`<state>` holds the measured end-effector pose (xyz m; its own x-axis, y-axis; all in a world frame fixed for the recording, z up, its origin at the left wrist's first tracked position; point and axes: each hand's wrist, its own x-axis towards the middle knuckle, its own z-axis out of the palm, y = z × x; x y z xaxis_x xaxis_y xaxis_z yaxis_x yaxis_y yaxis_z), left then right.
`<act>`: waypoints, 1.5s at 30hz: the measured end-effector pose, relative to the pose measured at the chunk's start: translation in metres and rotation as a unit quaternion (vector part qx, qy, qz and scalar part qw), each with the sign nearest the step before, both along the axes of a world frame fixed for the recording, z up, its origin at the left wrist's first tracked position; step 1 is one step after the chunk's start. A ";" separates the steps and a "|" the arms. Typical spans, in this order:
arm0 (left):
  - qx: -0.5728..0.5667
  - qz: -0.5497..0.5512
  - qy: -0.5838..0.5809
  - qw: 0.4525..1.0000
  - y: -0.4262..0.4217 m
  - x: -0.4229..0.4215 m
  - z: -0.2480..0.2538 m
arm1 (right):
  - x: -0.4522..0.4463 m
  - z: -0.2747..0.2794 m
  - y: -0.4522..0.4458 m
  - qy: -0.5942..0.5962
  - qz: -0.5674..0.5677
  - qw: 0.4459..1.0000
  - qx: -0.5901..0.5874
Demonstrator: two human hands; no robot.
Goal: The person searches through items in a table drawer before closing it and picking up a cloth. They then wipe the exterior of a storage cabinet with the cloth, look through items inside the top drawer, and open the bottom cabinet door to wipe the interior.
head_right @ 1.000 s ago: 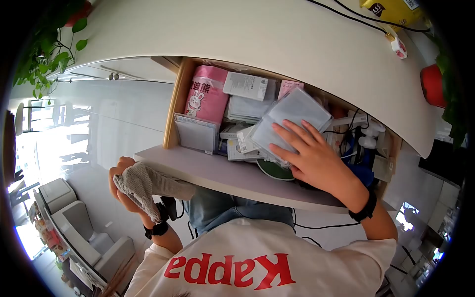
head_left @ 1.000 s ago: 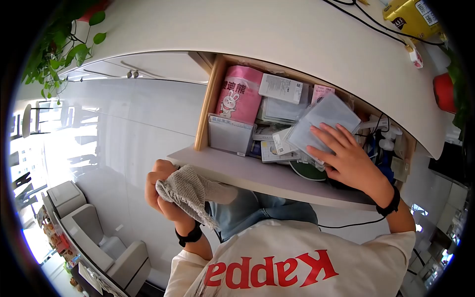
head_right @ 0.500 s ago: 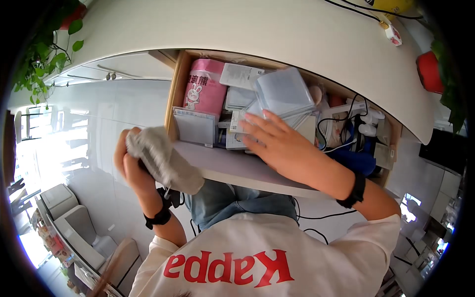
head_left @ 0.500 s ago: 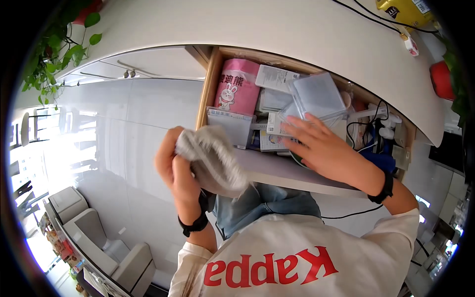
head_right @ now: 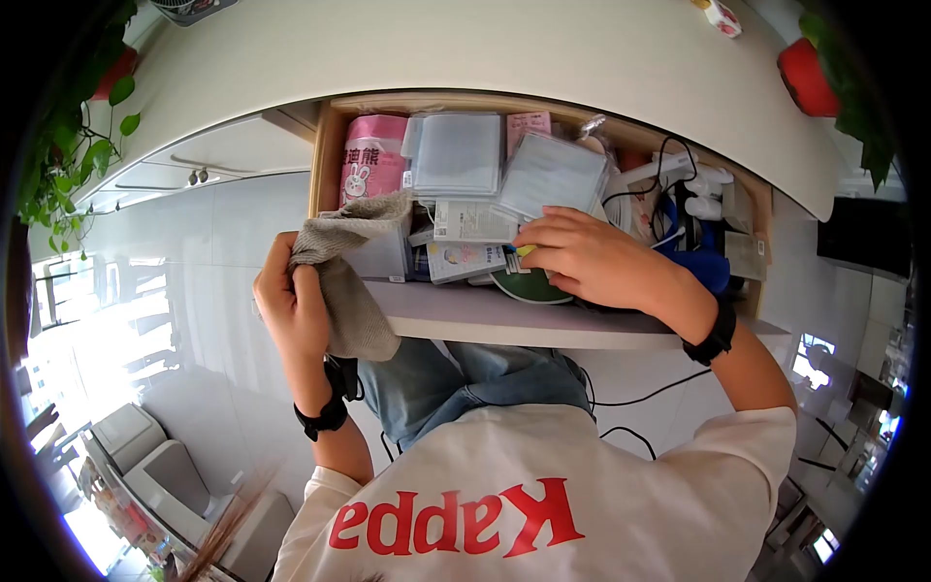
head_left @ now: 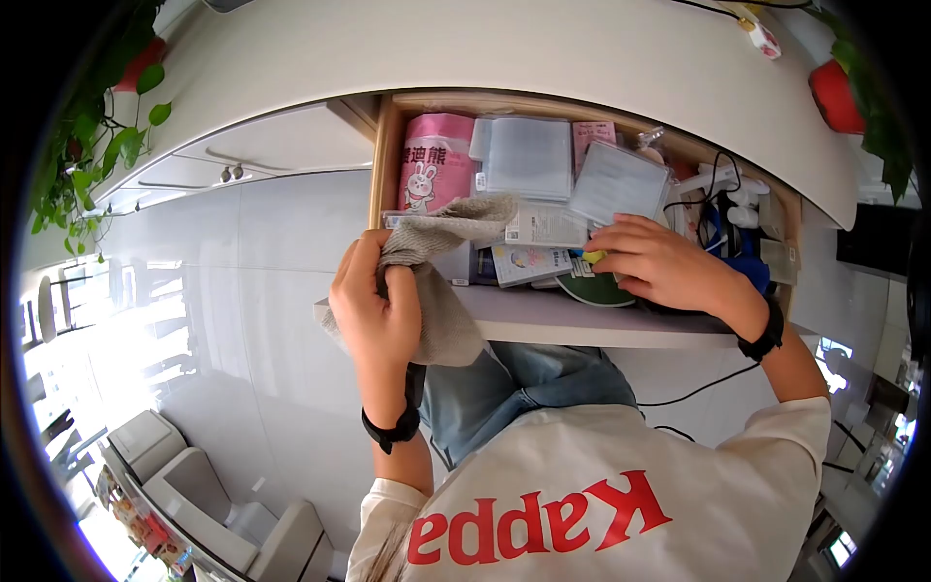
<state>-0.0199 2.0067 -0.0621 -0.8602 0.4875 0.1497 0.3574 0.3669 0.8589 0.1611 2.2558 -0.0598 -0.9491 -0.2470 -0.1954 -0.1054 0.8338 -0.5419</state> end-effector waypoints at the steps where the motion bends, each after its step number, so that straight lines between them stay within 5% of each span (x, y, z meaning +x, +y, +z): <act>1: -0.001 -0.001 0.000 1.000 0.000 0.000 0.000 | 0.001 0.001 -0.001 -0.004 0.000 1.000 0.004; 4: -0.003 0.000 0.005 1.000 0.000 0.000 0.001 | 0.000 0.005 -0.010 0.058 0.005 0.992 0.115; 11: -0.005 0.008 0.033 0.999 -0.001 0.003 0.000 | -0.031 -0.002 -0.044 -0.036 0.094 0.994 0.053; 14: -0.019 0.003 0.050 0.999 -0.002 0.005 0.003 | -0.041 -0.040 -0.048 0.021 0.110 0.992 0.066; 17: -0.026 0.001 0.064 0.998 0.000 0.003 0.001 | -0.053 -0.051 -0.063 0.020 0.208 0.956 0.208; 21: -0.050 -0.001 0.061 0.997 -0.001 0.004 0.001 | -0.052 -0.063 -0.067 0.081 0.198 0.937 0.276; 26: -0.040 0.003 0.060 0.997 0.000 0.003 -0.002 | -0.043 -0.011 -0.042 -0.024 0.093 0.994 0.043; 30: -0.038 0.008 0.061 0.997 0.000 0.004 -0.001 | -0.037 0.036 -0.020 -0.146 -0.123 0.973 -0.133; 34: -0.044 0.010 0.069 0.997 -0.001 0.004 -0.002 | -0.017 0.034 -0.004 0.025 -0.287 0.946 -0.147; 38: -0.049 0.017 0.062 0.997 -0.001 0.004 -0.001 | -0.009 0.035 0.009 0.126 -0.289 0.948 0.043; 41: -0.052 0.021 0.056 0.997 0.000 0.005 0.000 | -0.002 0.014 0.021 0.085 -0.344 0.935 -0.017; 45: -0.044 0.023 0.052 0.997 -0.001 0.006 -0.002 | -0.007 0.005 0.031 0.010 -0.388 0.891 -0.236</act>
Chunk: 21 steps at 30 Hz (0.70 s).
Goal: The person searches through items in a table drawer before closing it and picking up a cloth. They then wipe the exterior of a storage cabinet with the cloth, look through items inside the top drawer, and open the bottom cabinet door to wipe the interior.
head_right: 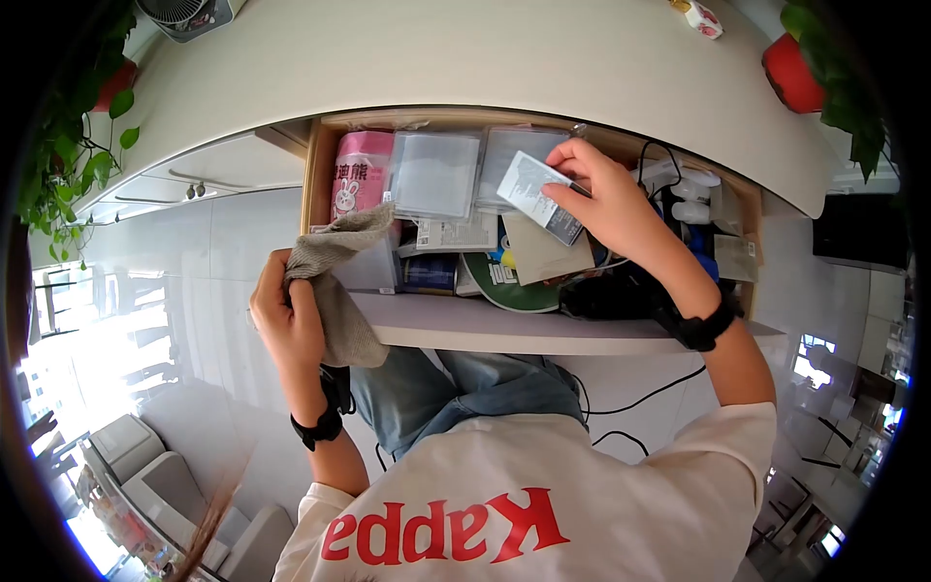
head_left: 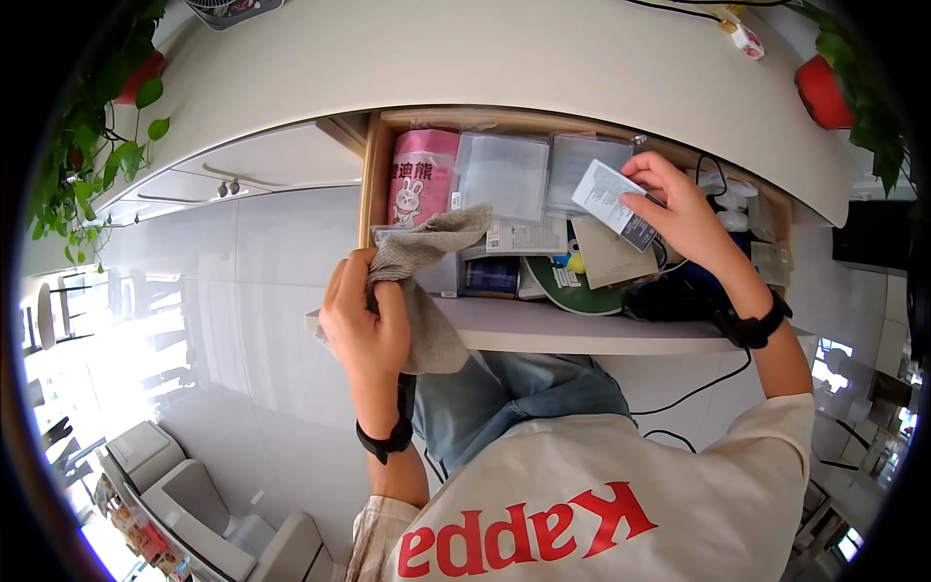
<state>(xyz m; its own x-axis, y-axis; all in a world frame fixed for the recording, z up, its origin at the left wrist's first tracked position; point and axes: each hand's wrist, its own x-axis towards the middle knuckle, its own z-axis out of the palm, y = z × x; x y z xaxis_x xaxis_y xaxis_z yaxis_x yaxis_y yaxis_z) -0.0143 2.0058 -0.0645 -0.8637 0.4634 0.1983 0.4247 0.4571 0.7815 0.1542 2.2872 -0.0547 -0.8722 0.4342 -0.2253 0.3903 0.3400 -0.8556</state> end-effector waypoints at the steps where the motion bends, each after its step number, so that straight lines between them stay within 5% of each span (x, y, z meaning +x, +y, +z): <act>1: 0.006 -0.003 0.003 1.000 0.000 0.000 0.000 | -0.002 -0.001 0.002 -0.008 -0.004 1.000 -0.030; 9: -0.003 -0.002 0.001 1.000 0.000 0.000 0.002 | -0.016 0.010 0.009 -0.003 0.092 0.979 -0.180; 12: -0.004 -0.011 0.030 0.999 -0.001 0.000 0.000 | -0.024 0.017 0.011 -0.061 0.166 0.976 -0.127; 21: 0.007 -0.057 -0.033 0.998 -0.005 -0.003 0.001 | -0.049 0.034 -0.022 0.026 0.199 0.965 -0.167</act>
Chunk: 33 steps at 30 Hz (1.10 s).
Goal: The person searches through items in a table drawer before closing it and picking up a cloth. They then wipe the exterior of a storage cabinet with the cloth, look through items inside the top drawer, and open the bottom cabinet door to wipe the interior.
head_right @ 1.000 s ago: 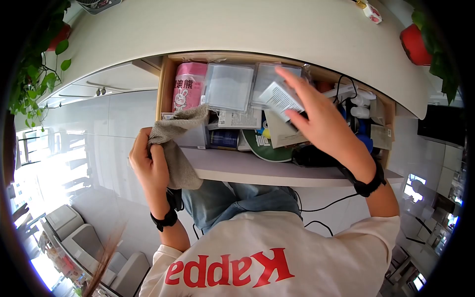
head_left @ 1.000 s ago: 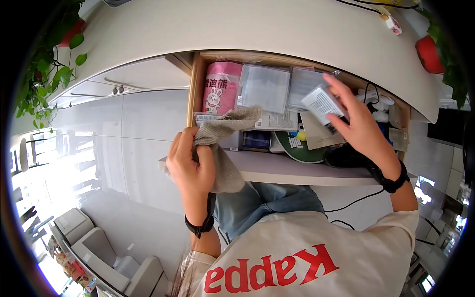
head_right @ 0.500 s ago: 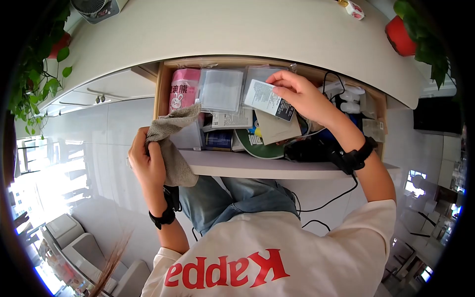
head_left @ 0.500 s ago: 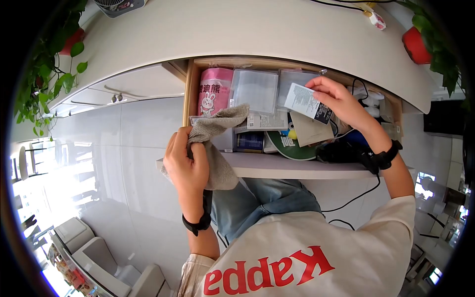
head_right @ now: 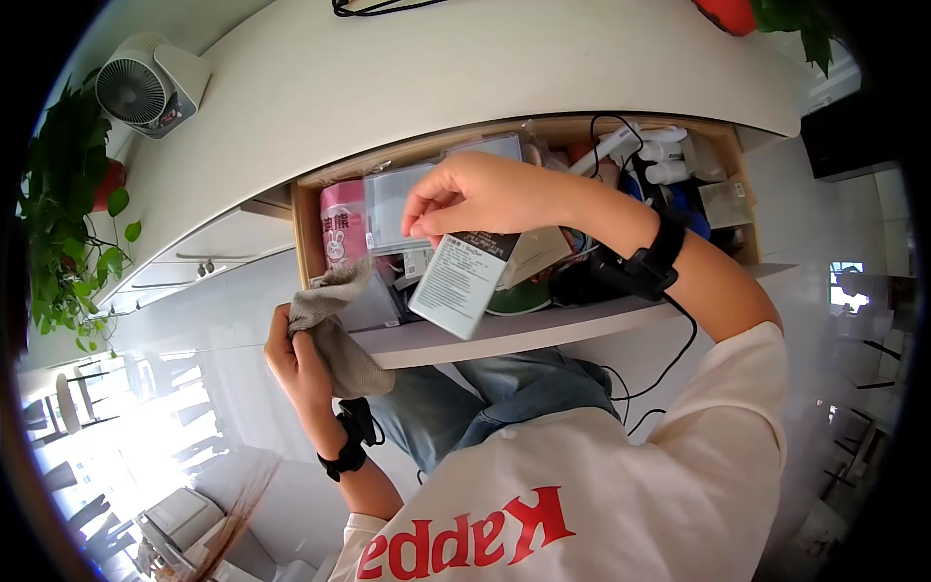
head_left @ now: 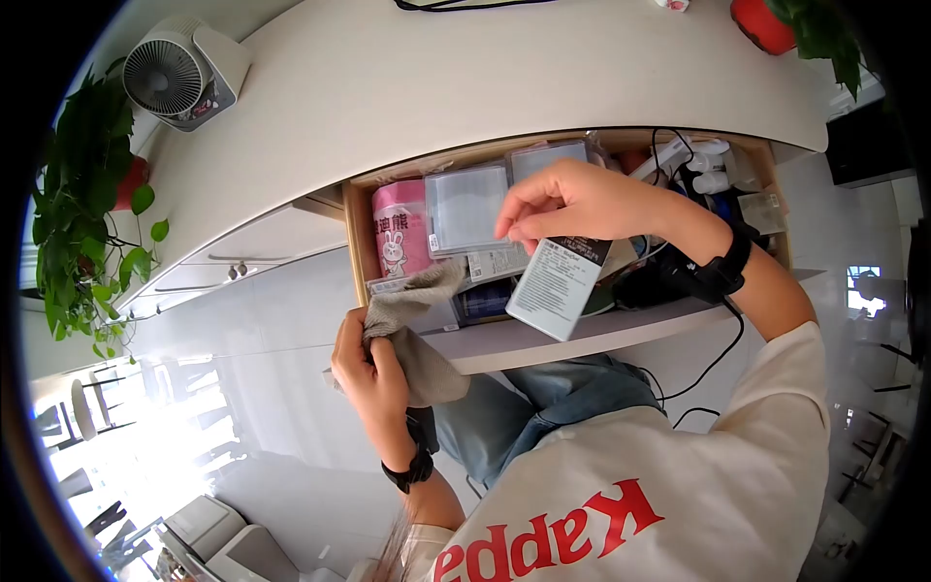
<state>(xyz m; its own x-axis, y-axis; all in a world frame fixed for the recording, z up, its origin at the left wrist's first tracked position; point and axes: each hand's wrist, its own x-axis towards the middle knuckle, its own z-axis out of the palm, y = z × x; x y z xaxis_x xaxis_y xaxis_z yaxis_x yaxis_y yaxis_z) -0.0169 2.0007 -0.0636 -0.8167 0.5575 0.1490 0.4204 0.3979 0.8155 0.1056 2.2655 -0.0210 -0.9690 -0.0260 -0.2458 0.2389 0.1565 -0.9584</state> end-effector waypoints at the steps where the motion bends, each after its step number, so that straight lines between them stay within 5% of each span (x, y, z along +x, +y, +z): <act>1: 0.000 -0.027 -0.042 0.999 0.000 0.000 0.005 | -0.003 0.002 -0.002 0.007 0.013 1.000 0.017; 3: -0.001 -0.078 -0.129 0.989 0.000 0.001 0.016 | -0.009 0.007 -0.005 0.019 0.039 0.998 0.052; 7: -0.132 -0.171 -0.102 0.971 0.019 0.014 0.035 | -0.018 0.010 -0.013 0.060 0.049 0.996 0.041; 12: 0.058 -0.316 -0.246 0.915 0.034 0.026 0.021 | -0.024 0.020 -0.021 0.038 0.021 0.997 0.068; 15: -0.032 -0.366 -0.166 0.915 0.042 0.036 0.021 | -0.026 0.017 -0.028 0.054 0.004 0.996 0.075; 19: 0.037 -0.266 -0.280 0.922 0.053 0.049 0.020 | -0.024 0.015 -0.024 0.098 -0.048 0.992 0.066; 23: 0.076 -0.269 -0.408 0.869 0.047 0.039 0.022 | -0.002 0.024 -0.009 0.036 -0.171 0.981 -0.088; 29: 0.089 -0.287 -0.376 0.877 0.045 0.039 0.022 | 0.047 0.029 -0.035 0.027 -0.164 0.982 0.095; 33: 0.098 -0.293 -0.359 0.881 0.044 0.040 0.020 | 0.064 0.020 -0.071 0.063 -0.207 0.975 0.052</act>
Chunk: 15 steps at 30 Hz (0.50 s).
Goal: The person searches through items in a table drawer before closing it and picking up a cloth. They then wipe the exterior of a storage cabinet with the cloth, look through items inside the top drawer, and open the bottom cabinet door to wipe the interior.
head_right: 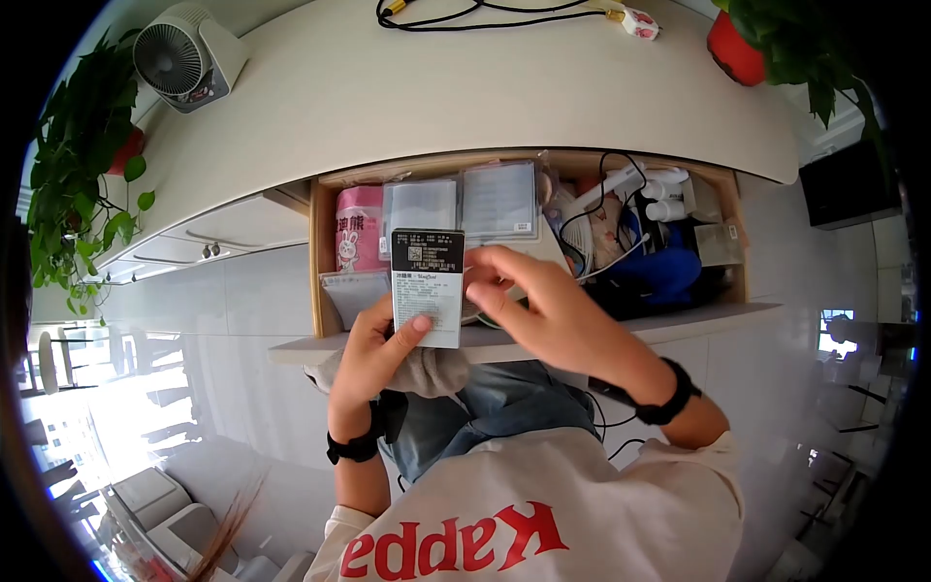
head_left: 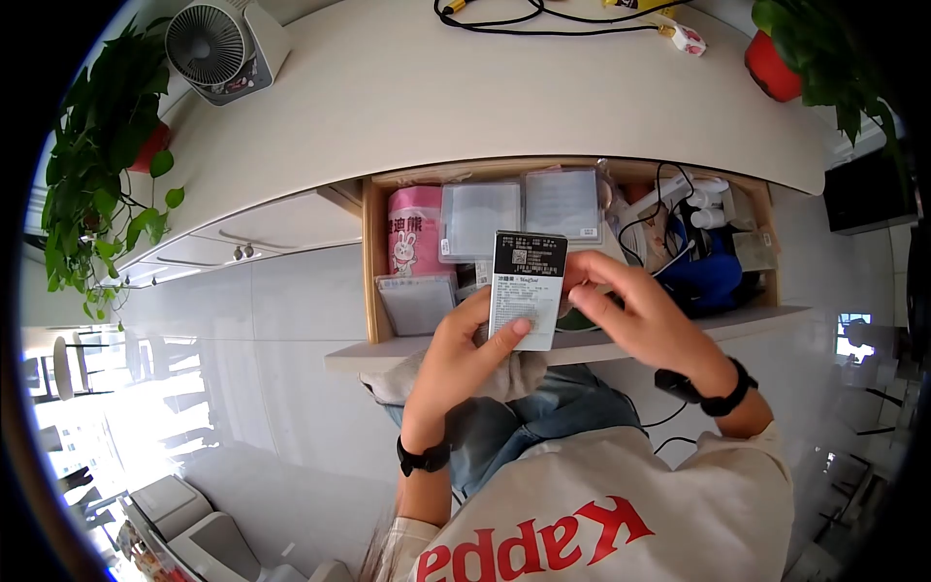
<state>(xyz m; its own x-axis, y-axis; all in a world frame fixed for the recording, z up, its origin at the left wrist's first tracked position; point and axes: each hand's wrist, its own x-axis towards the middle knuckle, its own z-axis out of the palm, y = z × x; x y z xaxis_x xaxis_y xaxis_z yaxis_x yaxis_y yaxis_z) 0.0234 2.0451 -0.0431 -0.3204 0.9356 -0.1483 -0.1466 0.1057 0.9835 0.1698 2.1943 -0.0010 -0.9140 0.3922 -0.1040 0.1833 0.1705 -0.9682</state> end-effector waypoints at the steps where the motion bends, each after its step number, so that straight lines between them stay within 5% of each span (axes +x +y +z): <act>1: 0.005 0.003 0.006 1.000 0.000 0.000 -0.001 | 0.001 -0.004 -0.007 0.030 -0.009 0.999 0.014; 15: 0.017 0.018 0.085 0.996 -0.003 0.005 -0.006 | -0.002 -0.055 -0.033 0.132 -0.096 0.977 -0.135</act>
<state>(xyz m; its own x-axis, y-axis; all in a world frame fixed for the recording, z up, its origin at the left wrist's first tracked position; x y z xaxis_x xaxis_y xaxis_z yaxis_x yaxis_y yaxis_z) 0.0279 2.0426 -0.0492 -0.3710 0.9268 -0.0580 0.0184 0.0698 0.9974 0.1680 2.1616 -0.0564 -0.8348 0.5505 0.0024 -0.0754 -0.1100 -0.9911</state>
